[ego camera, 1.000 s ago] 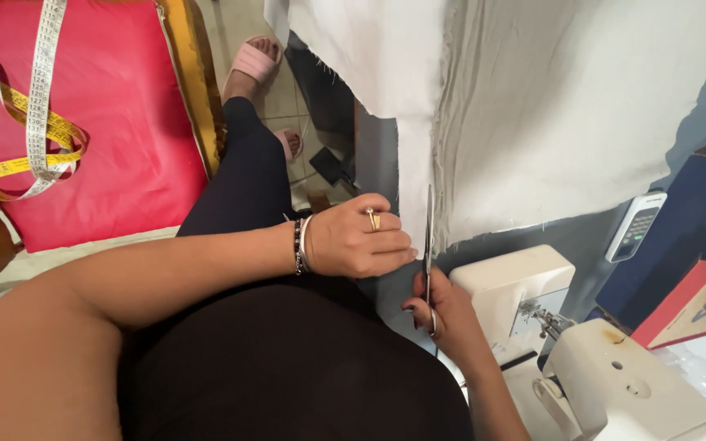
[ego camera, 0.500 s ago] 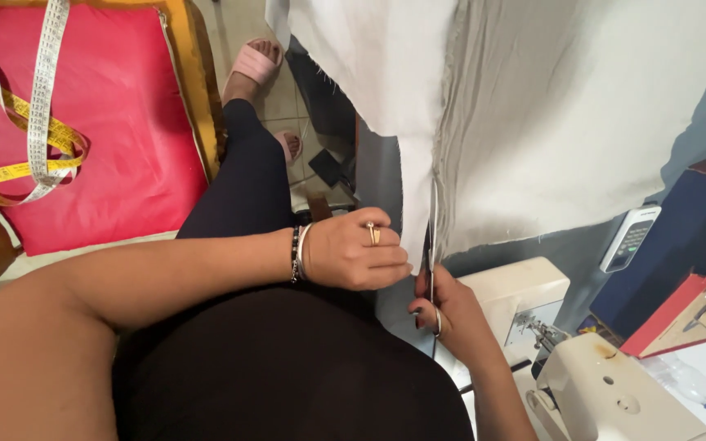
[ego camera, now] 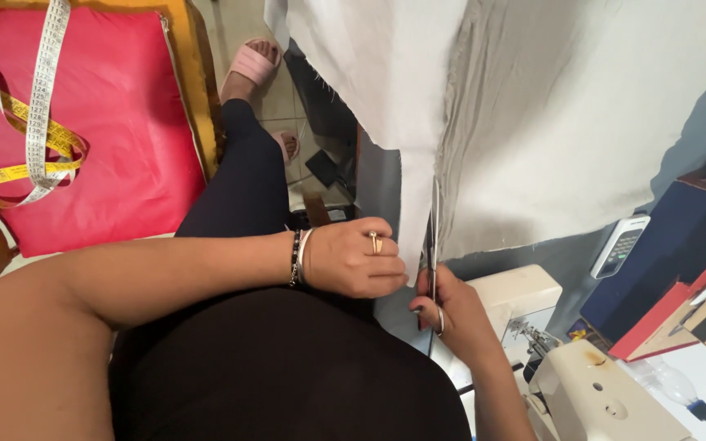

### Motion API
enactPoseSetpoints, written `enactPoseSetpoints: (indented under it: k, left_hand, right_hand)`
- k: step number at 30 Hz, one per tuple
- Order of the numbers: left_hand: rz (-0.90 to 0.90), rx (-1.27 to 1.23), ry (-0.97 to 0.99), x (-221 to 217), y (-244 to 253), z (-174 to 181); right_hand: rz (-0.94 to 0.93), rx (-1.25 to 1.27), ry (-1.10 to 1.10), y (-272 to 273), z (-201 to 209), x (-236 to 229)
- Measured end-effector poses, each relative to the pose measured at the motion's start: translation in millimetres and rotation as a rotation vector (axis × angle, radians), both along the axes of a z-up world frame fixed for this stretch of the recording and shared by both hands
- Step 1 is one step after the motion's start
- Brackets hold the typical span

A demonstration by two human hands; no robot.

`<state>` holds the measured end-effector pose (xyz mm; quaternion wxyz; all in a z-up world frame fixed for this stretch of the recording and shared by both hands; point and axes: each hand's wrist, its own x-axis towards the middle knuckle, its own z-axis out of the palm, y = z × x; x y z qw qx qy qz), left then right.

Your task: Trimming the edges of a stack of fabric using scissors on a sewing table.

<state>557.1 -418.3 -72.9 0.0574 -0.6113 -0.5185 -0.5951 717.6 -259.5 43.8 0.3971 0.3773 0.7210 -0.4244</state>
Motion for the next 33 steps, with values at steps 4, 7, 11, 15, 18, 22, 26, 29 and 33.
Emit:
enactPoseSetpoints:
  k: [4, 7, 11, 15, 18, 22, 26, 29, 33]
  left_hand:
    - [-0.008, 0.019, -0.033, 4, 5, -1]
    - [0.076, 0.149, -0.108, 16, 11, -9]
    - [0.053, 0.152, -0.106, 18, 11, -14]
    - [0.021, 0.152, -0.109, 15, 10, -14]
    - [0.012, 0.183, -0.122, 11, 12, -12]
    - [0.025, 0.185, -0.119, 15, 14, -14]
    - [0.013, 0.198, -0.136, 16, 15, -13]
    - [0.012, 0.185, -0.124, 18, 14, -18]
    - [-0.018, 0.176, -0.107, 19, 13, -23]
  right_hand:
    - [0.025, 0.008, -0.029, 6, -4, -9]
    - [0.039, 0.005, 0.186, 11, -13, 1]
    - [0.031, 0.029, 0.17, 9, -15, 2]
    - [0.04, 0.031, 0.188, 10, -15, -1]
    - [0.038, 0.034, 0.183, 12, -14, -9]
    - [0.051, 0.035, 0.197, 15, -19, -20]
    - [0.029, 0.047, 0.218, 14, -24, -25]
    - [0.013, 0.068, 0.22, 12, -24, -31]
    - [-0.013, 0.067, 0.218, 12, -25, -29]
